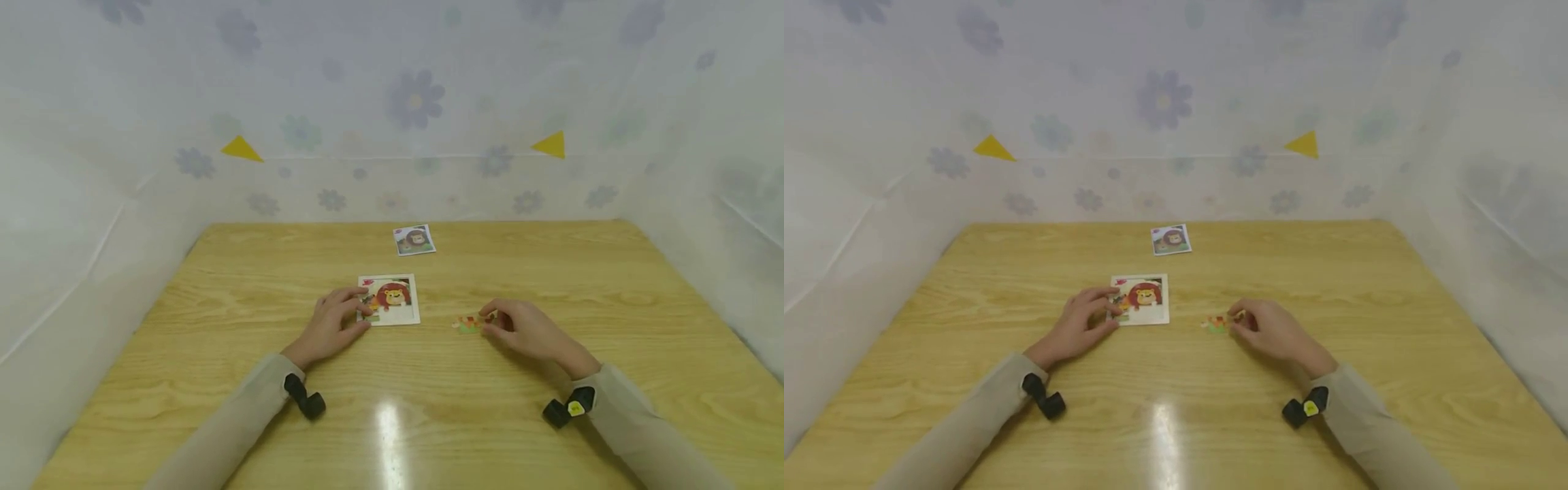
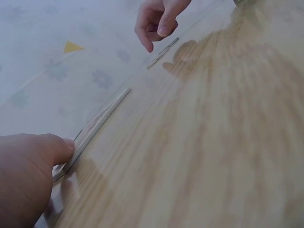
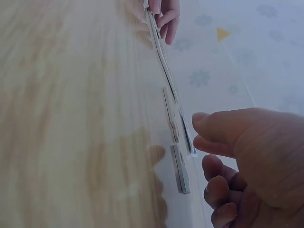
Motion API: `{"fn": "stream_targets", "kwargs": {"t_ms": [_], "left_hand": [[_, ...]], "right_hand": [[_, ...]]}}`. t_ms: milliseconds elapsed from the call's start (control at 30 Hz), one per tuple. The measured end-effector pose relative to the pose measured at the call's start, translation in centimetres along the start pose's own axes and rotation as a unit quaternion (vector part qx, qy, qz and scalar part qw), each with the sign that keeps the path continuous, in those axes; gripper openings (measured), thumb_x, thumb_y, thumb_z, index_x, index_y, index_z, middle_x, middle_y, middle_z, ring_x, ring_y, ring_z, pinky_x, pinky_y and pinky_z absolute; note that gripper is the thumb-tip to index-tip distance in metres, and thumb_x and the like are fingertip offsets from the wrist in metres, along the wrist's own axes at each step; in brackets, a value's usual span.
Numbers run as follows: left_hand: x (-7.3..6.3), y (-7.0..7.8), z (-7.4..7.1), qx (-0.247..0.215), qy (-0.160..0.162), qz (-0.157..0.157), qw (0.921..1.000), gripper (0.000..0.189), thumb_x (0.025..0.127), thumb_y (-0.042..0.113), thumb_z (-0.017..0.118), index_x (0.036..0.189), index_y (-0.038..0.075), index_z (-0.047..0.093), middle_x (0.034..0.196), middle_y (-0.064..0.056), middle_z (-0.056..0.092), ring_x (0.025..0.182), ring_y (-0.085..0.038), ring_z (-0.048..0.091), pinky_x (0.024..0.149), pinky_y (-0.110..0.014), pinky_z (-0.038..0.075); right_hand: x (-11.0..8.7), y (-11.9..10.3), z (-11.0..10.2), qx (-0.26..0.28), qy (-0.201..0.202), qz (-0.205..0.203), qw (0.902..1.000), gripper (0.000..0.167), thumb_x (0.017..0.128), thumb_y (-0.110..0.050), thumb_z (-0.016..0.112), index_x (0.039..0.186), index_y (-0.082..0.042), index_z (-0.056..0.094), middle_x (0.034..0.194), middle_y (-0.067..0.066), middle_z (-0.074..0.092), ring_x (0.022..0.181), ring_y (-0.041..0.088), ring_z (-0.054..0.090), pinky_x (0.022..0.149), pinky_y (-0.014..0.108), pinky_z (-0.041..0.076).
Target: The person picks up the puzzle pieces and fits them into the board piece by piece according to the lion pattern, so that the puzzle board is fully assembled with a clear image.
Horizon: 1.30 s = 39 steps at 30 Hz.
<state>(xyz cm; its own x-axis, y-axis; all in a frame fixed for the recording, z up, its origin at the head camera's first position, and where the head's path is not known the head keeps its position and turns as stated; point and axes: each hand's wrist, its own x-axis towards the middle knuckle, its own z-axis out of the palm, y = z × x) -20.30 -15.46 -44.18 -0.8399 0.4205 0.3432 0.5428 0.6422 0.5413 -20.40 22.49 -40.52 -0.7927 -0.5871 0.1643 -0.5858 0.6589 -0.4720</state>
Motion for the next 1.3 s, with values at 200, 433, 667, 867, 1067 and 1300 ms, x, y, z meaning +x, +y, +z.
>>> {"fn": "stream_targets", "kwargs": {"t_ms": [200, 433, 667, 867, 1067, 1300], "left_hand": [[0.1, 0.0, 0.0, 0.001, 0.005, 0.001, 1.0, 0.007, 0.093, 0.023, 0.064, 0.097, 0.021, 0.07, 0.142, -0.006, 0.051, 0.132, -0.029, 0.042, 0.101, -0.054, 0.029], [0.1, 0.0, 0.0, -0.002, 0.026, 0.021, 0.9994, 0.009, 0.091, 0.021, 0.067, 0.099, 0.017, 0.07, 0.14, -0.008, 0.052, 0.132, -0.03, 0.043, 0.099, -0.056, 0.031], [0.2, 0.2, 0.1, 0.009, 0.032, 0.026, 0.9991, 0.025, 0.091, 0.021, 0.066, 0.114, 0.011, 0.068, 0.138, -0.011, 0.052, 0.129, -0.03, 0.044, 0.097, -0.055, 0.033], [0.2, 0.4, 0.2, 0.019, 0.024, 0.008, 0.9995, 0.023, 0.093, 0.024, 0.063, 0.113, 0.015, 0.069, 0.139, -0.009, 0.051, 0.13, -0.029, 0.043, 0.098, -0.054, 0.033], [0.2, 0.7, 0.3, 0.026, 0.025, -0.012, 0.9993, 0.024, 0.092, 0.024, 0.064, 0.113, 0.014, 0.068, 0.138, -0.011, 0.052, 0.128, -0.03, 0.045, 0.097, -0.053, 0.035], [0.5, 1.0, 0.3, 0.03, 0.031, -0.022, 0.9988, 0.025, 0.093, 0.024, 0.064, 0.115, 0.013, 0.068, 0.136, -0.012, 0.053, 0.126, -0.031, 0.046, 0.095, -0.052, 0.036]], "right_hand": [[0.4, -0.5, 0.6, -0.045, 0.007, -0.016, 0.9988, 0.028, 0.088, -0.024, 0.072, 0.111, -0.01, 0.066, 0.09, -0.001, 0.056, 0.072, 0.005, 0.049, 0.061, 0.023, 0.044], [1.1, -1.5, 1.6, -0.095, 0.024, -0.042, 0.9943, 0.027, 0.084, -0.021, 0.075, 0.106, -0.006, 0.067, 0.092, 0.003, 0.052, 0.072, 0.007, 0.041, 0.062, 0.023, 0.041], [1.7, -1.9, 1.6, -0.073, 0.031, -0.061, 0.995, 0.021, 0.083, -0.015, 0.076, 0.095, -0.004, 0.063, 0.086, 0.001, 0.054, 0.075, 0.008, 0.046, 0.066, 0.026, 0.045], [2.0, -1.9, 1.6, -0.014, 0.015, -0.052, 0.9985, 0.023, 0.082, -0.012, 0.076, 0.089, -0.01, 0.054, 0.073, -0.006, 0.053, 0.063, 0.003, 0.044, 0.057, 0.022, 0.041], [3.1, -2.1, 2.3, 0.019, -0.003, -0.028, 0.9994, 0.022, 0.087, -0.017, 0.073, 0.088, -0.015, 0.051, 0.07, -0.007, 0.049, 0.06, 0.004, 0.042, 0.054, 0.021, 0.038], [4.7, -3.0, 2.8, 0.03, 0.018, -0.034, 0.9988, 0.016, 0.088, -0.014, 0.071, 0.091, -0.014, 0.055, 0.072, -0.008, 0.052, 0.061, 0.005, 0.044, 0.055, 0.022, 0.039]]}}
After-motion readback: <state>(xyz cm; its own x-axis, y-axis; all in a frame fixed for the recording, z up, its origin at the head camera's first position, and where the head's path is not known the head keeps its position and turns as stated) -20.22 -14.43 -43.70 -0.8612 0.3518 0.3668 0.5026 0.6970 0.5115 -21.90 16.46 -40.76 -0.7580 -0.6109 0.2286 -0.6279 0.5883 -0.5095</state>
